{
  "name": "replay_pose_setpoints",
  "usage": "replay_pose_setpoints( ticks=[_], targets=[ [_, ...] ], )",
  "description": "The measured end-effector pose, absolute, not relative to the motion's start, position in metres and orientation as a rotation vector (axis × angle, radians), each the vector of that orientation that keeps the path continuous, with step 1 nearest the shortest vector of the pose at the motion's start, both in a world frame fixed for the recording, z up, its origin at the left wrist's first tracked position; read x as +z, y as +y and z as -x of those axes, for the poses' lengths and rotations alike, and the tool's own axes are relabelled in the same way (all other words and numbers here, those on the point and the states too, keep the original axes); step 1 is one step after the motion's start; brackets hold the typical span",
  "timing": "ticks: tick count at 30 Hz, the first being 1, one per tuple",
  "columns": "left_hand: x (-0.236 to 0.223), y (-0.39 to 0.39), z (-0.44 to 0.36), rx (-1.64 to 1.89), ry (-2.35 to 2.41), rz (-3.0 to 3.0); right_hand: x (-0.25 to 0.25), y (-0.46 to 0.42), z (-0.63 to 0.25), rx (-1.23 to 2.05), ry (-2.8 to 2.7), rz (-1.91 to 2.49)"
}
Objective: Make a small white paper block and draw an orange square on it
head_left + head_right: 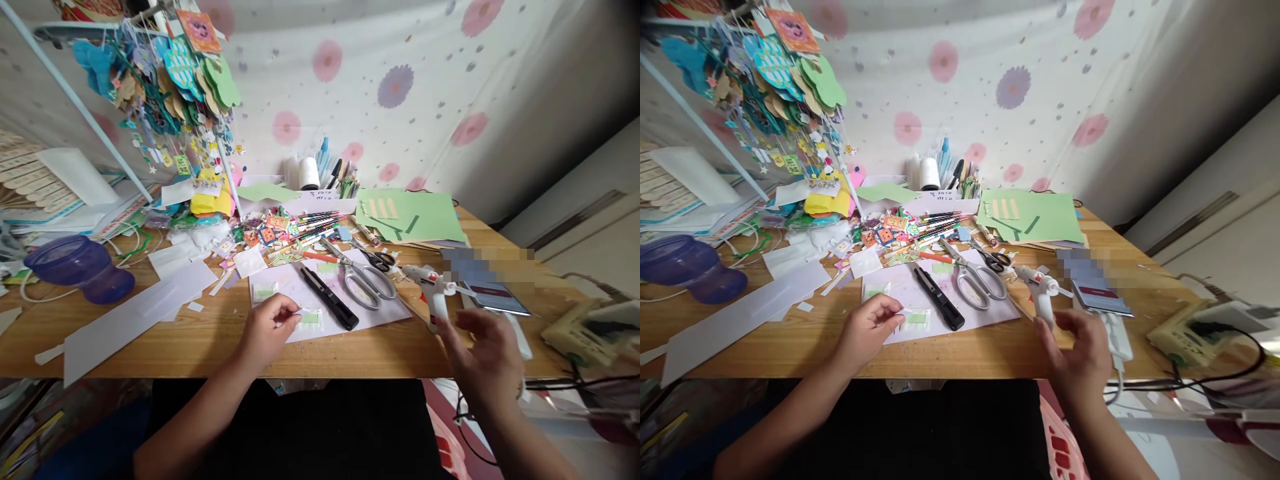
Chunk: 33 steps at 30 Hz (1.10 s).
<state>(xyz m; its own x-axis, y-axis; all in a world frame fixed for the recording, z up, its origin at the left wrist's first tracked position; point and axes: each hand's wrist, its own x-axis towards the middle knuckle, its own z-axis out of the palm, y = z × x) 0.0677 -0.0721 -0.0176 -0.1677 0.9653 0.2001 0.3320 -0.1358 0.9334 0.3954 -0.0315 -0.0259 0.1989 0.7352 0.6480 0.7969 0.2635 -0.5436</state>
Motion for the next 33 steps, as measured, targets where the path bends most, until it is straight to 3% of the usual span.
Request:
replay_pose_setpoints(
  ticks=[3, 8, 10, 14, 17, 27, 33],
  targets=[
    [-0.016, -0.075, -0.068, 1.385, 1.442, -1.454, -0.027, -0.006, -0.402, 0.201, -1.456, 1.743],
    [-0.013, -0.078, -0.067, 1.430, 1.322, -1.323, -0.012, 0.011, -0.395, 0.300, -1.511, 1.981],
    [-0.011, -0.078, -0.067, 1.467, 1.296, -1.256, -0.006, 0.005, -0.393, 0.397, -1.390, 1.866],
    [-0.006, -0.078, -0.073, 1.506, 1.288, -1.127, 0.003, -0.026, -0.375, 0.898, -1.109, 1.464],
    [0.001, -0.080, -0.082, 1.565, 1.251, -0.966, 0.008, -0.056, -0.350, 1.127, -1.161, 1.339],
    [0.023, -0.098, -0.091, 1.530, 0.956, -0.643, 0.007, -0.087, -0.310, 1.220, -1.672, 1.038],
    [0.018, -0.100, -0.096, 1.490, 0.855, -0.604, 0.016, -0.081, -0.307, 0.927, -1.950, 0.872]
  ],
)
